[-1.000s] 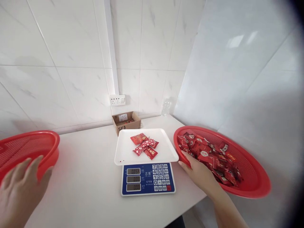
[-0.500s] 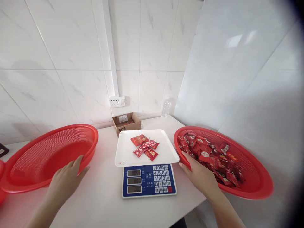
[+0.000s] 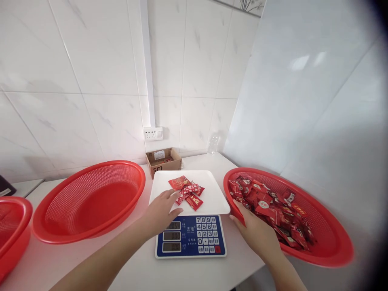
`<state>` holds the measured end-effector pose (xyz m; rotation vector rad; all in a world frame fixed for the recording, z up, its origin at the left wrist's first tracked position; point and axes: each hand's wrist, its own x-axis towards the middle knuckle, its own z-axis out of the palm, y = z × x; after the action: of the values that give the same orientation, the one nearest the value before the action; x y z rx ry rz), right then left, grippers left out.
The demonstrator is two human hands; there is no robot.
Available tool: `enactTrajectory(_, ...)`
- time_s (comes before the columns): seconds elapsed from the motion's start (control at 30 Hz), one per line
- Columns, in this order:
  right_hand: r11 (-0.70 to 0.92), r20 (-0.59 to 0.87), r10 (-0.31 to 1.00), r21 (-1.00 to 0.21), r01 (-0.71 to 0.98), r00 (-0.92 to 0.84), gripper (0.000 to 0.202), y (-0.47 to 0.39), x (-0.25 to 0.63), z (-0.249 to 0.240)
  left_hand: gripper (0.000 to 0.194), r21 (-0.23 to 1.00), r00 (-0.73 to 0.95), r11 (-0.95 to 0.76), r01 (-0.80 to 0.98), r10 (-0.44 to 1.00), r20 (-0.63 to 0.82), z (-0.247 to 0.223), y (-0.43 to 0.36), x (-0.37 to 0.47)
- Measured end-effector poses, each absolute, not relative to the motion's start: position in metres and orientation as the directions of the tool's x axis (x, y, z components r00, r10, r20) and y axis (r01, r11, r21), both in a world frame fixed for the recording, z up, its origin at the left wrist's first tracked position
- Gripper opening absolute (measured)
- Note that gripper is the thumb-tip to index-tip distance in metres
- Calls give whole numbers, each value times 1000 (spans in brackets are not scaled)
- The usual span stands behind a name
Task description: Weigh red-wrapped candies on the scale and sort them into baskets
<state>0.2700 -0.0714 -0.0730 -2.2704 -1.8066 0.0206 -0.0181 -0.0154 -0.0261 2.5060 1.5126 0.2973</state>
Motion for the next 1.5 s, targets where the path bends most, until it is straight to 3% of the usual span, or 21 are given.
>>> enactTrajectory(0.2, -187, 147, 966, -176, 966, 213, 52, -72, 273, -75, 29, 259, 520, -504, 824, 854, 9, -23, 12, 13)
enactTrajectory(0.33, -175, 159, 966, -170, 970, 202, 51, -71, 273, -76, 37, 190, 492, -478, 857, 870, -28, -11, 11, -3)
enactTrajectory(0.63, -183, 162, 965, -151, 972, 207, 51, -70, 272, -81, 34, -79, 227, -225, 971, 974, 9, 37, 16, -98)
enactTrajectory(0.73, -187, 178, 961, -149, 971, 212, 50, -69, 272, -82, 35, -47, 251, -249, 967, 967, 35, 34, 21, -94)
enactTrajectory(0.9, -182, 157, 966, -145, 973, 204, 51, -71, 272, -79, 35, 106, 520, -521, 847, 853, 42, 8, 23, -26)
enactTrajectory(1.03, -150, 151, 973, -168, 974, 176, 53, -72, 272, -77, 30, 155, 675, -673, 723, 736, 50, -13, 28, 29)
enactTrajectory(1.5, -173, 143, 970, -163, 971, 196, 52, -73, 269, -76, 29, 158, 634, -641, 752, 767, 96, -32, 42, 36)
